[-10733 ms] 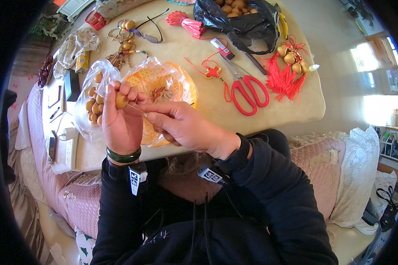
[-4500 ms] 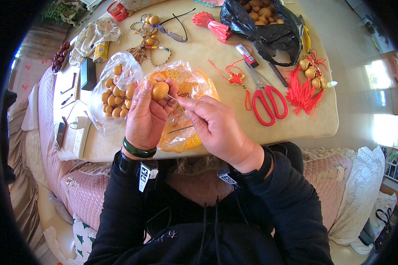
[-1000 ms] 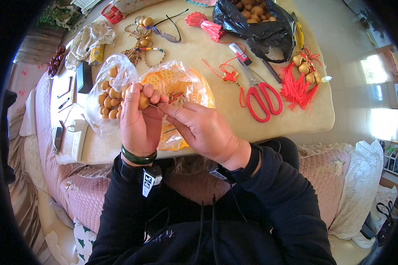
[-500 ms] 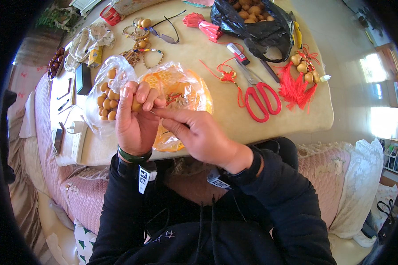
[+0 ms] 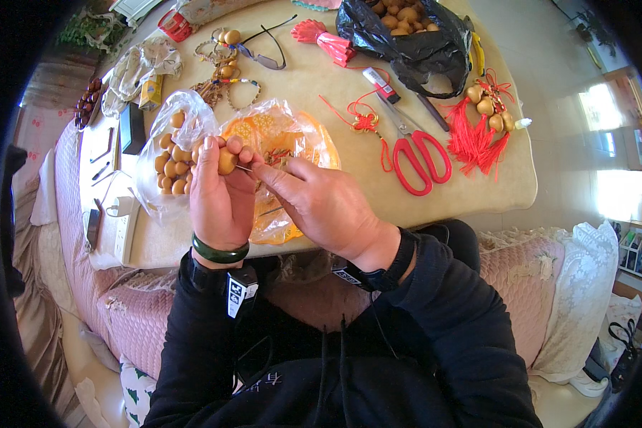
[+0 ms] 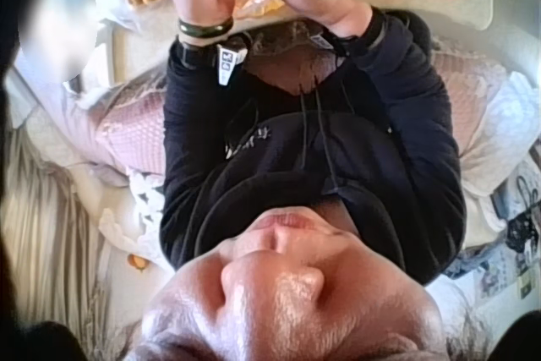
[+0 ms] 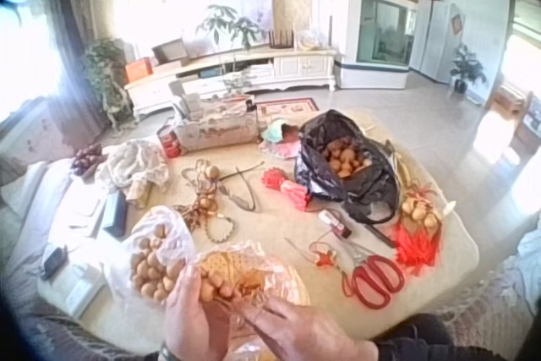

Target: The person holds a small round wooden bead and uses a pointed carving tool to scrape and shape its surface. They rotate the bead frequently to work on different sides, continuing the same carving motion throughout the clip.

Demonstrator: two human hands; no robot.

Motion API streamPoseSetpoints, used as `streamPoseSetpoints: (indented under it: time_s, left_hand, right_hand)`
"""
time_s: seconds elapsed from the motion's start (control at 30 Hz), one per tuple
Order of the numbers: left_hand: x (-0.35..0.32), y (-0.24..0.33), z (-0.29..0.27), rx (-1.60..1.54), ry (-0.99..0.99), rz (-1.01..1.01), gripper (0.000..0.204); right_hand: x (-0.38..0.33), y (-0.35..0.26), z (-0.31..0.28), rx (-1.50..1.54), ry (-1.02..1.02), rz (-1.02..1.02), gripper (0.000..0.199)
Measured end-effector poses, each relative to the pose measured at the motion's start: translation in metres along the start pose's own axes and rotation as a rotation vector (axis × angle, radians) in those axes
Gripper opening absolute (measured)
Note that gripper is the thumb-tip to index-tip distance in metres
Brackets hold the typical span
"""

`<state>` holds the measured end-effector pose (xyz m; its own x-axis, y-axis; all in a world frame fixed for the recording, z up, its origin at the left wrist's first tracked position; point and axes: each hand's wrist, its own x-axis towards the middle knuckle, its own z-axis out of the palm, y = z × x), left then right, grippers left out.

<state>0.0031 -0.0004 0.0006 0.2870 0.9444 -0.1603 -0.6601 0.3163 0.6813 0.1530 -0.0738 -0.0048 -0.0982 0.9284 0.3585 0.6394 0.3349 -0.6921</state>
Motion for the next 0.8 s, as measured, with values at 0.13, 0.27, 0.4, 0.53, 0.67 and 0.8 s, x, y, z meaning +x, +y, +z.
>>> streamPoseSetpoints:
  time_s: [0.13, 0.27, 0.4, 0.53, 0.67, 0.8]
  left_hand:
    - [0.001, 0.005, 0.000, -0.099, -0.178, -0.013, 0.013]
    - [0.000, 0.010, 0.002, -0.162, -0.260, -0.035, 0.015]
    - [-0.004, -0.002, 0.006, -0.085, -0.045, 0.059, 0.016]
    - [-0.003, -0.001, 0.004, -0.065, -0.101, 0.030, 0.016]
    - [0.002, 0.013, 0.000, -0.174, -0.366, -0.049, 0.017]
    - [-0.002, 0.005, 0.005, -0.125, -0.201, 0.020, 0.017]
  right_hand:
    - [0.003, 0.001, -0.003, 0.695, -0.032, 0.213, 0.034]
    - [0.002, 0.004, -0.001, 1.443, -0.314, 0.825, 0.035]
    - [-0.002, 0.003, 0.009, 0.431, 0.013, 0.046, 0.036]
    - [-0.004, 0.001, 0.006, 0.454, -0.051, 0.156, 0.037]
    - [-0.001, 0.009, -0.006, 1.758, -0.447, 0.709, 0.037]
    - [-0.001, 0.009, 0.005, 1.185, -0.178, 0.375, 0.036]
